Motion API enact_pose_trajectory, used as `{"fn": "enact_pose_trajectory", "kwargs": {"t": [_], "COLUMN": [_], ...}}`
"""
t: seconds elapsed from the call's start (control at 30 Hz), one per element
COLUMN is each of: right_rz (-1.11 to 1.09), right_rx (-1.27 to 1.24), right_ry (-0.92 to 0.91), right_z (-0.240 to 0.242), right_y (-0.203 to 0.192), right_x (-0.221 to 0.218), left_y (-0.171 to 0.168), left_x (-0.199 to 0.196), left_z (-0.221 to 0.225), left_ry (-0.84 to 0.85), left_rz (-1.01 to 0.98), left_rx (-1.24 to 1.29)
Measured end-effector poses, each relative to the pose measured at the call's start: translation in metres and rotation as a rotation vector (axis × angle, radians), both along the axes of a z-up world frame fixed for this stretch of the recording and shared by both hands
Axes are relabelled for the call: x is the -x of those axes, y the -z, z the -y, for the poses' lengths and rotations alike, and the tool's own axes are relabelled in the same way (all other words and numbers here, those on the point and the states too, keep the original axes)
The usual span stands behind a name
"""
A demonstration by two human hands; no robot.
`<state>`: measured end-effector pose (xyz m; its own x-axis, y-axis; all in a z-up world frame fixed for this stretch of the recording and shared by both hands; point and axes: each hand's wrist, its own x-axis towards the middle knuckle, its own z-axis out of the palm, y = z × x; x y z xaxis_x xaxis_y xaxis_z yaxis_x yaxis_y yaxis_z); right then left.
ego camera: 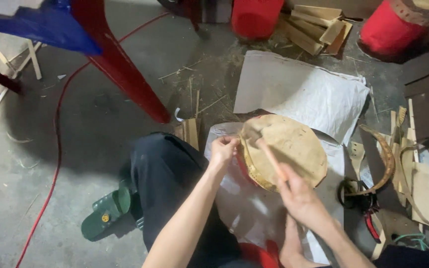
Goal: Assembling a wooden rim onto a circular base for a musical instrument using a hammer and manual shaping.
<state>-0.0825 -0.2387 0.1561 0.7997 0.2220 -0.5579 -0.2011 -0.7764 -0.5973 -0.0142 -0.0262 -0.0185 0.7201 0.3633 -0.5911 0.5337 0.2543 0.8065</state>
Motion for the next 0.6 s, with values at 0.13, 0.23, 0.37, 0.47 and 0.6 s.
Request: {"fn": "enact_pose_trajectory", "kwargs": {"t": [0.13,0.23,0.37,0.47,0.6], "right_rz": [0.182,0.123,0.089,0.064,0.047], "right_rx": [0.053,0.087,0.107,0.142,0.182], "right_ry": [-0.044,-0.012,-0.061,-0.106,-0.150], "right_z": [-0.010,-0.015,-0.014,-0.016,-0.019], "right_y": [0.023,0.002,0.005,0.006,-0.005], "right_x": [0.004,0.000,0.000,0.000,-0.003], "left_y": [-0.023,-0.044,-0.054,-0.052,-0.053], "left_x": [0.006,0.005,0.007,0.005,0.006], "left_z": [-0.003,-0.003,-0.001,-0.001,-0.002], "left_ry": [0.033,0.051,0.041,0.050,0.057], "left_rz": [-0.035,-0.072,-0.101,-0.112,-0.096], "left_rx": [-0.018,0.008,0.022,0.002,-0.016]}}
